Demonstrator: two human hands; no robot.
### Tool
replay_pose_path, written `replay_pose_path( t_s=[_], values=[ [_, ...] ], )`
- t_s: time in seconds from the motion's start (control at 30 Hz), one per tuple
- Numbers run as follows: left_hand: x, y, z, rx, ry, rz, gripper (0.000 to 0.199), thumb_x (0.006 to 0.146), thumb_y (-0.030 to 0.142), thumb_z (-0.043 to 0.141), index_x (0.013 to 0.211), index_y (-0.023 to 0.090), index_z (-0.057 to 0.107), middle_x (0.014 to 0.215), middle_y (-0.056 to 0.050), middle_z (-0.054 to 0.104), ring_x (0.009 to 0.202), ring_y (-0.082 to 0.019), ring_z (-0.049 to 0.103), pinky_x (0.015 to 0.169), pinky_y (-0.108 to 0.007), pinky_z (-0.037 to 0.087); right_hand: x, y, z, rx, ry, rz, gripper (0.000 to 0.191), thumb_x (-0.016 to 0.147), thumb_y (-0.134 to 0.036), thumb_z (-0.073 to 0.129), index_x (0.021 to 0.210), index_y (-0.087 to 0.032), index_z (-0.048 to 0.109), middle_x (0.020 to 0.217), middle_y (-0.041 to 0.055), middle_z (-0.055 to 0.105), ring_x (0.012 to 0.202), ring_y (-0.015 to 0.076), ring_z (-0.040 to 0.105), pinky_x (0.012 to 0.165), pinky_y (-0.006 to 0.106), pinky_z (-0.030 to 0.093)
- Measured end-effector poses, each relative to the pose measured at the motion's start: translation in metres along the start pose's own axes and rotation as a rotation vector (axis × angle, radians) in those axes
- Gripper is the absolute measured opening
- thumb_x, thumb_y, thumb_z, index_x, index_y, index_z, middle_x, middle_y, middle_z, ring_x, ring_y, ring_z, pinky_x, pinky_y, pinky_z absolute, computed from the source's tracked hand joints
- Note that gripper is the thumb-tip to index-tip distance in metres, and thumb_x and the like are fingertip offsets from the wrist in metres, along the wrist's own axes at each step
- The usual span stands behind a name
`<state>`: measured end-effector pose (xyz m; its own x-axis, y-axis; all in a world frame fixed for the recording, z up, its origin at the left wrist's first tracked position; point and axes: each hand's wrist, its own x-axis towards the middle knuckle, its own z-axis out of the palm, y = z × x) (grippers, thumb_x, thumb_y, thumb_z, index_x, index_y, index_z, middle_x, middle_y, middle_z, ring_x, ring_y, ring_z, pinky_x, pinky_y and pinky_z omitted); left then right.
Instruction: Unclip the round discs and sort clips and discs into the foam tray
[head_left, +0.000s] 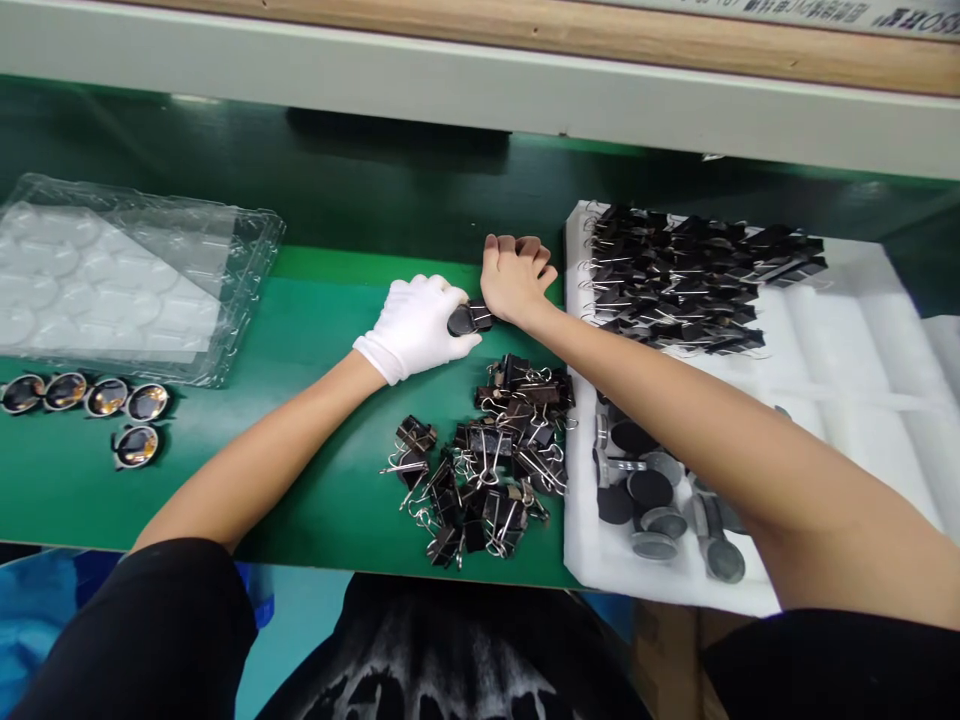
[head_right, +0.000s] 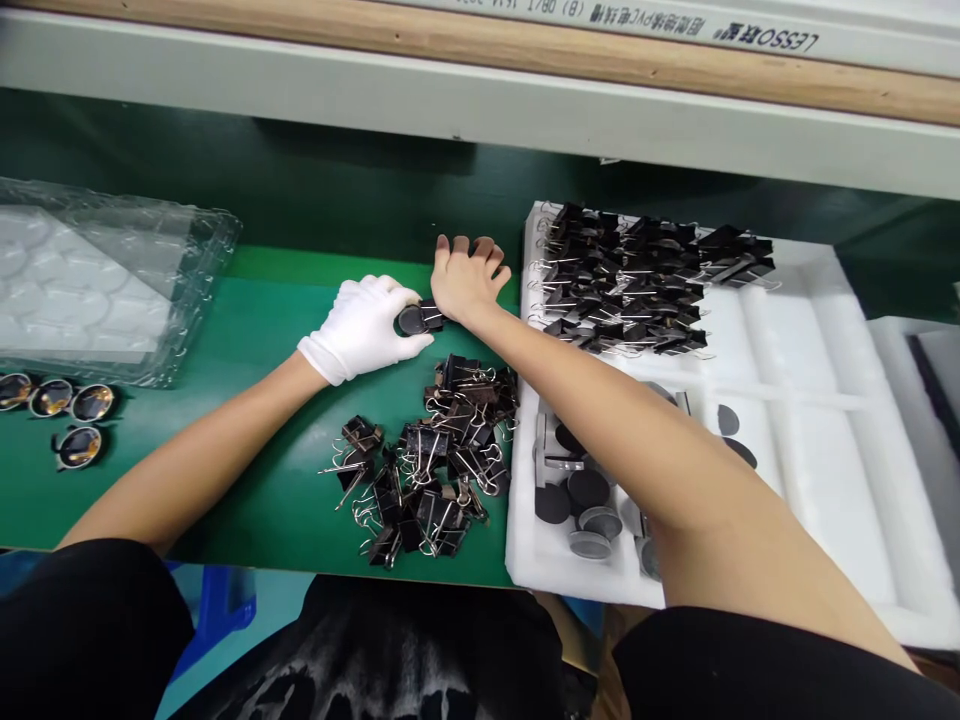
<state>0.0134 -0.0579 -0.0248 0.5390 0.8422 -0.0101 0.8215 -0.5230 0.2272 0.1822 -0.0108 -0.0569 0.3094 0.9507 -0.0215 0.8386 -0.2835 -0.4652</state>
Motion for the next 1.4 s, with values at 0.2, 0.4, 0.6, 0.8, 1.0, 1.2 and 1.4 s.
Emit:
replay_pose_path(
  t_s=[0.2,0.4,0.6,0.8,1.0,1.2,1.4],
  values=[
    [0.0,-0.004,-0.002,-0.061,-0.001,-0.023,0.049,0.089,0.052,0.07,0.13,0.025,0.071,0.126,-0.011,0.069,0.119,-0.036,0.062,0.098,-0.046,0.044,0.004,0.004,0.006,0.009,0.037,-0.007,0.059,0.111,-0.058,0.014,0.138,-0.029,0.058,0.152,0.0185,0.047,0.15,0.041,0.035,0.116,0.073,0.026],
    [0.002,-0.005,0.0,-0.072,0.029,-0.044,0.046,0.086,0.051,0.071,0.124,0.024,0.073,0.122,-0.011,0.072,0.115,-0.036,0.064,0.096,-0.046,0.045,0.001,0.002,0.005,-0.002,0.054,0.023,0.059,0.112,-0.055,0.015,0.139,-0.026,0.059,0.153,0.0193,0.046,0.151,0.0407,0.034,0.118,0.071,0.025],
    [0.001,-0.006,-0.001,-0.157,0.044,-0.052,0.055,0.084,0.049,0.077,0.131,0.021,0.067,0.123,-0.011,0.075,0.118,-0.035,0.066,0.1,-0.045,0.046,-0.001,0.0,0.002,0.023,0.051,0.033,0.058,0.112,-0.055,0.016,0.139,-0.026,0.059,0.153,0.0193,0.047,0.151,0.0408,0.033,0.117,0.071,0.025],
    [-0.004,-0.011,0.004,-0.147,0.097,-0.14,0.044,0.082,0.051,0.083,0.106,0.018,0.066,0.107,-0.01,0.076,0.103,-0.031,0.07,0.098,-0.045,0.046,-0.006,-0.007,-0.006,-0.024,0.016,0.082,0.055,0.114,-0.049,0.019,0.142,-0.024,0.058,0.155,0.0199,0.046,0.153,0.0399,0.033,0.118,0.067,0.027],
    [-0.006,-0.017,0.006,-0.144,0.083,-0.001,0.021,0.093,0.041,0.074,0.1,0.021,0.069,0.117,-0.009,0.075,0.115,-0.032,0.067,0.102,-0.046,0.044,-0.006,-0.007,-0.007,0.021,0.005,0.084,0.057,0.113,-0.053,0.018,0.141,-0.023,0.058,0.158,0.0187,0.044,0.154,0.0392,0.031,0.12,0.067,0.023],
    [-0.005,-0.014,0.005,-0.148,0.068,-0.009,0.046,0.085,0.05,0.078,0.12,0.02,0.069,0.13,-0.012,0.072,0.12,-0.036,0.065,0.104,-0.048,0.044,-0.005,-0.005,-0.005,0.04,0.009,0.082,0.054,0.113,-0.051,0.021,0.14,-0.023,0.058,0.157,0.0193,0.044,0.154,0.0394,0.031,0.12,0.067,0.022],
    [0.003,-0.007,0.007,-0.204,0.053,0.024,0.094,0.085,0.047,0.074,0.166,0.021,0.034,0.137,-0.011,0.073,0.128,-0.036,0.062,0.111,-0.048,0.039,0.0,0.0,0.001,0.068,0.034,0.069,0.052,0.112,-0.053,0.023,0.137,-0.025,0.059,0.155,0.019,0.043,0.152,0.041,0.031,0.117,0.072,0.021]
  ],
)
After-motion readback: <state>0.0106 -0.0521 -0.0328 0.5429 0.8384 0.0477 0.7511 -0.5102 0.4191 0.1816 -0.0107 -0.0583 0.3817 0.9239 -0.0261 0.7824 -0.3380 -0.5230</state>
